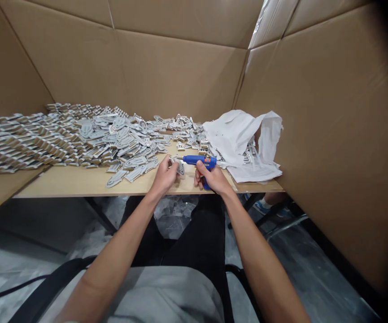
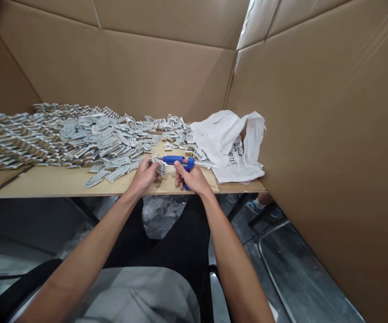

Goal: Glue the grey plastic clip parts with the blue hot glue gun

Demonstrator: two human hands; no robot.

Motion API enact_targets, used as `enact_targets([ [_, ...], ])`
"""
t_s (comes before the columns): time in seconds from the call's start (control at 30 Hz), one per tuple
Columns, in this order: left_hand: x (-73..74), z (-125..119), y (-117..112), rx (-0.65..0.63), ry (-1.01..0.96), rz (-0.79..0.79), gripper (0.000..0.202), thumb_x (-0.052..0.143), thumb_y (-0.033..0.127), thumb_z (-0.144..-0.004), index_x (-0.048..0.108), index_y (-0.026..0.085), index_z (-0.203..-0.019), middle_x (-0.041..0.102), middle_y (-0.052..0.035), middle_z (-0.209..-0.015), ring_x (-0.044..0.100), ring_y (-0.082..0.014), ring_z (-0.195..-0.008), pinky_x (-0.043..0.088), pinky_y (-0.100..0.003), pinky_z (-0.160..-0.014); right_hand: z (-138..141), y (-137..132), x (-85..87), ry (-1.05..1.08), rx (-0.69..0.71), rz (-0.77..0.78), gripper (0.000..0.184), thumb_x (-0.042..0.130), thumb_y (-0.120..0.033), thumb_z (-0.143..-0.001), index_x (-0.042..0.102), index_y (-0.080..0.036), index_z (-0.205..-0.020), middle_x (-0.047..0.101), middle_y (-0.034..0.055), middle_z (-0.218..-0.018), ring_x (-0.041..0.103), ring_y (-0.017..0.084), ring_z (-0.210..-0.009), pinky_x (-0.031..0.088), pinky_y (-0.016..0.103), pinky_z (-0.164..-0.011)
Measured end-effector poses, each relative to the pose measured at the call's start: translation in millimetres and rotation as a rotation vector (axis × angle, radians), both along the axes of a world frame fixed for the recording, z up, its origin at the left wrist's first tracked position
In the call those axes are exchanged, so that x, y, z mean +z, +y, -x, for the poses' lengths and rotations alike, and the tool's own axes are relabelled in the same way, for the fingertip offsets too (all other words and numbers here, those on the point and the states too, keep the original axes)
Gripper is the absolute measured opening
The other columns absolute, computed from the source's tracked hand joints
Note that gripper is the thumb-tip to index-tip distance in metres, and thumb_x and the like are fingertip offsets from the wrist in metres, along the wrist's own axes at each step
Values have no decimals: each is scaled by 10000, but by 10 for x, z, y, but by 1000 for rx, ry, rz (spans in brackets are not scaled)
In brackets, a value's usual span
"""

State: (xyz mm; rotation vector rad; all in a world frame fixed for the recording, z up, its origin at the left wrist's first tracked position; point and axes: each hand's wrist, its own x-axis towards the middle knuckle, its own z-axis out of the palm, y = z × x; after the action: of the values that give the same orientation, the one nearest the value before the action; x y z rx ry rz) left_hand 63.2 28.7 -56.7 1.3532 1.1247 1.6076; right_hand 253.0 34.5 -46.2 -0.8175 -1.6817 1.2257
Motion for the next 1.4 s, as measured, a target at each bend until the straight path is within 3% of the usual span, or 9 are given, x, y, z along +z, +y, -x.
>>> enact_targets([
  [0.5, -46, 25, 31, 2, 67, -29, 70, 631, 253, -840, 574, 215, -828, 536, 43, -685, 455, -106, -543, 369, -199, -508, 3, 1, 11, -68, -17, 4, 675, 587, -859, -843, 531, -220, -634, 587, 10, -506, 639, 161, -470, 505, 243, -444],
  [1.4, -23, 22, 2, 23, 66, -20, 58, 631, 224, -820, 578, 212, -800, 514, 35, -664, 432, -121, -551, 331, -210, -495, -28, -12, 17, -152, -41, 14, 702, 575, -865, -842, 551, -205, -606, 682, 61, -574, 681, 167, -504, 514, 240, -523],
])
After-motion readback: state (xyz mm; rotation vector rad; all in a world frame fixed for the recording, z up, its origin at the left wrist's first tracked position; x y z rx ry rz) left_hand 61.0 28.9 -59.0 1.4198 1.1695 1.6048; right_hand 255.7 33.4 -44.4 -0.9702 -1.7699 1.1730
